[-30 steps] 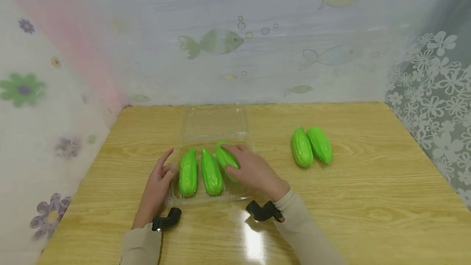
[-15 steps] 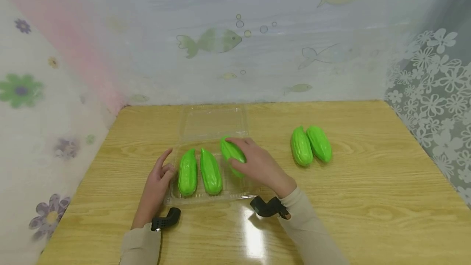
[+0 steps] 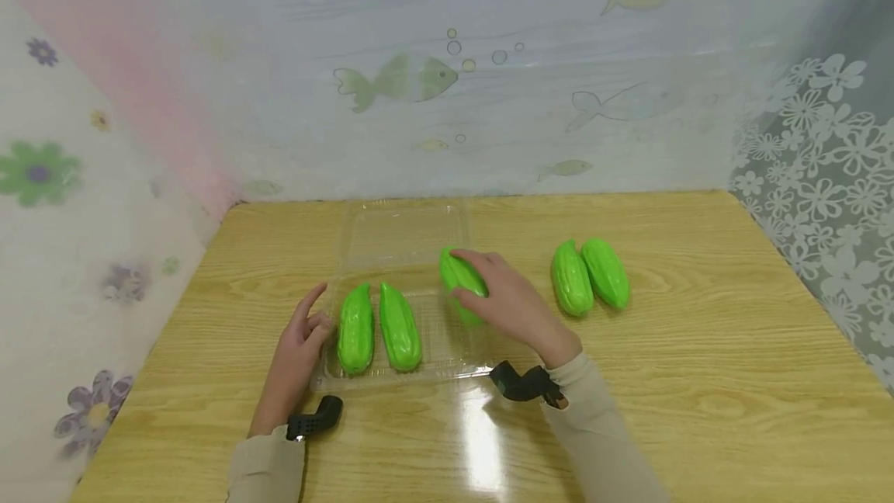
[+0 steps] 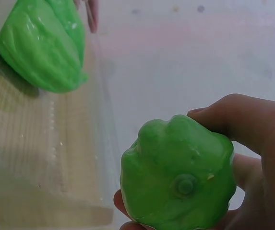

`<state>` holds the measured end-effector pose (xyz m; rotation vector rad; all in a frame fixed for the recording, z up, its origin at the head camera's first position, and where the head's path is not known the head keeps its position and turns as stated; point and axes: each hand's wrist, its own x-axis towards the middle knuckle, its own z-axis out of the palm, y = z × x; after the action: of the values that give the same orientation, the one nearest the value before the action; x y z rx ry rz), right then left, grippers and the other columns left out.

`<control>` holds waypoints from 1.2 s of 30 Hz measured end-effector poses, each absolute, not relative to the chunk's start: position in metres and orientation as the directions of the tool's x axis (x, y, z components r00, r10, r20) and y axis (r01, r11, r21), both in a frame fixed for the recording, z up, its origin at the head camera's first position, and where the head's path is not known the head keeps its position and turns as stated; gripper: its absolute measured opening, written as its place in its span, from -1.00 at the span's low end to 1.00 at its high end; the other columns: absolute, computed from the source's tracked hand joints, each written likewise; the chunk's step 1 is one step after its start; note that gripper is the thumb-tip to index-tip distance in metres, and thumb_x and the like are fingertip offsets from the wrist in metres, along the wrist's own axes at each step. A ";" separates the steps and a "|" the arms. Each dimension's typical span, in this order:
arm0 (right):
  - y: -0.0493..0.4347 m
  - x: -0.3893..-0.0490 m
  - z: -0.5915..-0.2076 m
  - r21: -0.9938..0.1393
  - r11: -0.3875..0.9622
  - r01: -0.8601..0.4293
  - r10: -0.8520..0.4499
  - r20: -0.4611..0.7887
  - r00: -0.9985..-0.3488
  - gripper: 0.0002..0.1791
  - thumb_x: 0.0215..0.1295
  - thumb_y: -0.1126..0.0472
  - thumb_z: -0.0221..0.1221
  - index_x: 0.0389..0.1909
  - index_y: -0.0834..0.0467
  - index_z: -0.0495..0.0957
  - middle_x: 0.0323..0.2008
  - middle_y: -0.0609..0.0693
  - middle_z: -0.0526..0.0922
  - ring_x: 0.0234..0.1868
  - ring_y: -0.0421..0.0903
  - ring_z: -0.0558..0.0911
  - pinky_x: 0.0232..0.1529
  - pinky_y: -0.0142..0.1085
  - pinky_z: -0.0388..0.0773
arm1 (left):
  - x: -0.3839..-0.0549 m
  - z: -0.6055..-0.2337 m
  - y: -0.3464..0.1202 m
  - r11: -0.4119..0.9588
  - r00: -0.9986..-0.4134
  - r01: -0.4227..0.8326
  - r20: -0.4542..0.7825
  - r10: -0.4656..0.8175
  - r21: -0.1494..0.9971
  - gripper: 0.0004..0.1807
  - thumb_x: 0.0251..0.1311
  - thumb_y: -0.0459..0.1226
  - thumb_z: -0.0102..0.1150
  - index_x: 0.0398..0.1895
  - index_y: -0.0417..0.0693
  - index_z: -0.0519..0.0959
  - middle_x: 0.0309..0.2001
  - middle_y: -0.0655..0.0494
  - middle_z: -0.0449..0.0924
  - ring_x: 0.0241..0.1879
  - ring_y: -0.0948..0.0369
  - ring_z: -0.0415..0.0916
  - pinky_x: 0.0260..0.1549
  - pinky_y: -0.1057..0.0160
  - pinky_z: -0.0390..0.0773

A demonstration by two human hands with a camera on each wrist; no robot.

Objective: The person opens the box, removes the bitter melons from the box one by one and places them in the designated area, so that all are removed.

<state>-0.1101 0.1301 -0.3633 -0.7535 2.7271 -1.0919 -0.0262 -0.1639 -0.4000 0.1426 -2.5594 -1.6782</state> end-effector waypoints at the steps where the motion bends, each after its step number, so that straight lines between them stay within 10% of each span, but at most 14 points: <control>1: 0.132 -0.111 -0.363 -0.674 0.618 -0.405 -0.482 0.082 -0.872 -0.41 0.20 -0.10 0.02 0.28 -0.21 0.16 0.04 0.04 0.35 -0.23 -0.05 0.45 -0.37 -0.21 0.42 | -0.026 -0.400 -0.164 0.393 -0.992 -0.035 0.014 -0.122 0.919 -0.45 0.31 -0.29 -0.18 0.35 0.14 0.04 -0.30 -0.10 0.42 -0.35 0.22 0.29 -0.31 0.34 0.27; 36: 0.183 -0.140 -0.378 -0.650 0.692 -0.316 -0.373 0.053 -0.926 -0.37 0.22 -0.03 0.02 0.30 0.02 0.15 0.20 0.13 0.28 0.19 0.10 0.24 0.08 0.02 0.20 | -0.032 -0.421 -0.176 0.401 -0.992 -0.033 0.019 -0.125 0.915 -0.47 0.32 -0.18 -0.16 0.33 0.35 0.04 -0.28 -0.06 0.43 -0.27 0.21 0.31 -0.23 0.37 0.26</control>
<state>-0.1397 0.1833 -0.3782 -0.5740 2.8123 -1.0562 -0.0318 -0.1760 -0.4208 0.1444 -2.5586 -1.6681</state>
